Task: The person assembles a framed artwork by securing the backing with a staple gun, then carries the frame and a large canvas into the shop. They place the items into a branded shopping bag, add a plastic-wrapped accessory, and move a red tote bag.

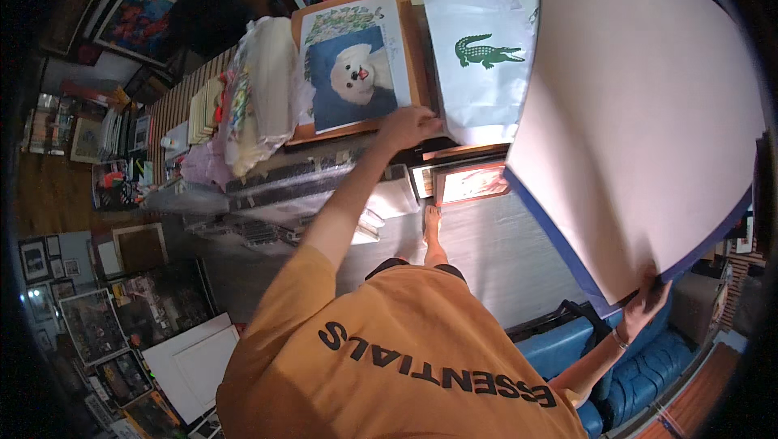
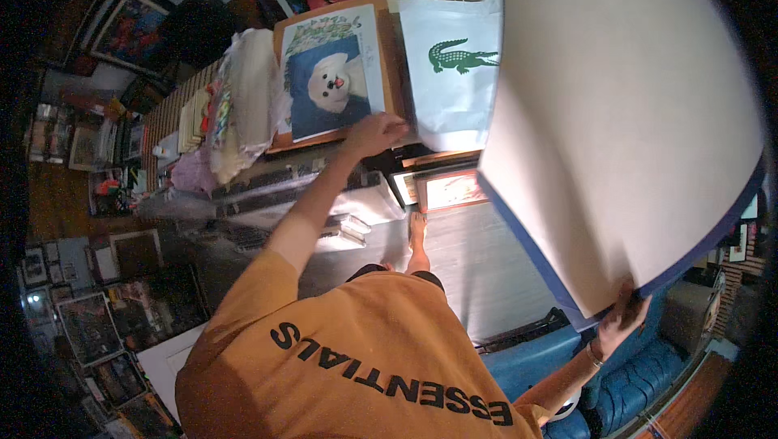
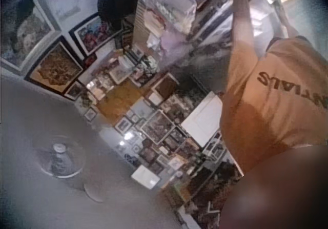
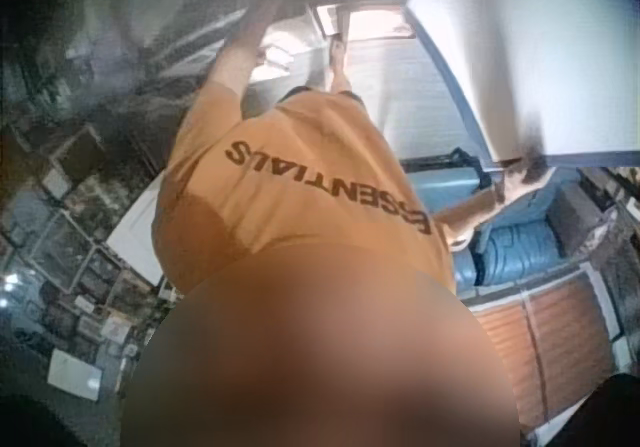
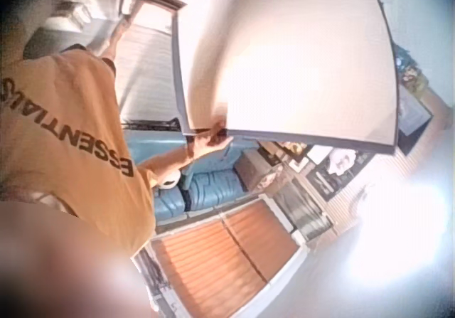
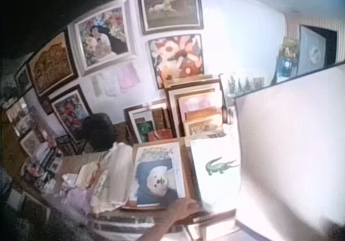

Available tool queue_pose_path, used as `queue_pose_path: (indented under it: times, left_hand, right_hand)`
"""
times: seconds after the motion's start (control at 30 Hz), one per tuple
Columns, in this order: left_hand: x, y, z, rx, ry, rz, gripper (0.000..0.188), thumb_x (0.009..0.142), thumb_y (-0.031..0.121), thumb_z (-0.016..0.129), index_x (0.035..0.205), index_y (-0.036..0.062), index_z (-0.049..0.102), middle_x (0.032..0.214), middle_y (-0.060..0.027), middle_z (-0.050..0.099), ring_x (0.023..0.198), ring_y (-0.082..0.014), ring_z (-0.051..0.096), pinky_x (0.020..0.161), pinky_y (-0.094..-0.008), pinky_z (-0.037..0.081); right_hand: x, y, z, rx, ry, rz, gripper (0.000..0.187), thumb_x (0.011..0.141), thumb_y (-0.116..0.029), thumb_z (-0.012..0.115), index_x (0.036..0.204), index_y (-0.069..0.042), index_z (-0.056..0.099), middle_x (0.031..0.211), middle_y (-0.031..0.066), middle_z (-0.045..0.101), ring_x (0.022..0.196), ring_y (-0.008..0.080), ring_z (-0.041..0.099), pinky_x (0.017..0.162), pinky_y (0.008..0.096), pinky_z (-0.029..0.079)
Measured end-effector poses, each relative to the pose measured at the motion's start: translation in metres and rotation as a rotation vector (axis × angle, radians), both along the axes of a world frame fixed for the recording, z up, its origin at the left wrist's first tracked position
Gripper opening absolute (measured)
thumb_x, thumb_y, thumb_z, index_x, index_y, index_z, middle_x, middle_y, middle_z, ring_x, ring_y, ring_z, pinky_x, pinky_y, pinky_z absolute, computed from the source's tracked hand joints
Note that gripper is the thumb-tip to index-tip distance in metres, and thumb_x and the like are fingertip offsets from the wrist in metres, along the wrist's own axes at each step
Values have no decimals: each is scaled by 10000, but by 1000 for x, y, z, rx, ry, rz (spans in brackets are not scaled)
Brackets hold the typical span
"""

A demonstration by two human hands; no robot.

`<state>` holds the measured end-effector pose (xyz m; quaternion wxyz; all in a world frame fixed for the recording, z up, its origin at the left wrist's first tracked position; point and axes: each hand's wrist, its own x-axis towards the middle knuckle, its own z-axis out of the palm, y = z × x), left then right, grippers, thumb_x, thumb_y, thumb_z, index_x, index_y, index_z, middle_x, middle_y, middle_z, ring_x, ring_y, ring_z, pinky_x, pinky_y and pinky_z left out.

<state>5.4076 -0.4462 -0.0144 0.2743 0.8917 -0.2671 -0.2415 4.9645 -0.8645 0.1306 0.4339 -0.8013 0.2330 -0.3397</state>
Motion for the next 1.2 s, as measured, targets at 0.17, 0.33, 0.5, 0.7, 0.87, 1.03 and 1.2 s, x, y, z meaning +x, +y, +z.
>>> queue_pose_path:
  times: [0.17, 0.33, 0.5, 0.7, 0.87, 1.03, 1.2]
  left_hand:
    - [79, 2, -35, 425, -418, -345, 774, 720, 427, 853, 1350, 84, 562, 1491, -172, 461, 1440, -343, 372, 1165, -480, 351]
    - [128, -28, -39, 552, -448, -697, 946, 559, 414, 921, 1378, 114, 555, 1476, -150, 488, 1403, -332, 425, 1218, -471, 272]
    - [140, -44, -12, 521, -544, -942, 719, 561, 367, 908, 1194, 135, 658, 1219, -35, 634, 1255, -242, 542, 1218, -477, 279]
    - [133, -14, 69, 375, -559, -821, 655, 566, 343, 885, 1142, 130, 656, 1211, -24, 631, 1244, -256, 526, 1174, -462, 336]
    - [113, 28, 160, 326, -628, -609, 556, 593, 248, 870, 1096, 139, 660, 1198, -9, 635, 1196, -256, 547, 1062, -427, 410]
    - [104, 70, 216, 318, -590, -448, 533, 597, 119, 863, 1091, 108, 662, 1263, -13, 632, 1186, -258, 573, 1017, -398, 453]
    - [102, 99, 232, 281, -567, -357, 546, 615, 17, 827, 1129, 84, 654, 1339, -11, 612, 1194, -279, 584, 1001, -406, 486]
  right_hand:
    - [31, -39, 20, 61, 62, -265, 440, 1015, -208, 636, 1346, 66, 539, 1271, 129, 625, 1118, 199, 565, 1000, 341, 432]
    - [55, -42, 11, 240, -126, -374, 521, 992, -216, 659, 1395, 63, 480, 1331, 181, 595, 1188, 255, 566, 1051, 397, 421]
    - [138, -9, -43, 633, -388, -517, 724, 1003, -205, 628, 1521, 112, 234, 1439, 238, 508, 1243, 303, 565, 1110, 441, 412]
    - [266, 43, -92, 982, -437, -450, 568, 1037, -199, 564, 1454, 97, 317, 1428, 248, 496, 1227, 329, 573, 1039, 461, 506]
    - [339, 99, -127, 1114, -472, -372, 486, 1034, -133, 558, 1432, 57, 354, 1331, 195, 552, 1190, 281, 576, 1005, 434, 520]
    - [384, 137, -190, 1287, -514, -323, 426, 1018, -137, 601, 1382, -7, 424, 1264, 128, 579, 1119, 223, 588, 965, 384, 518]
    - [396, 153, -241, 1140, -307, -297, 379, 989, -126, 657, 1288, 11, 469, 1177, 115, 623, 1019, 157, 623, 865, 307, 544]
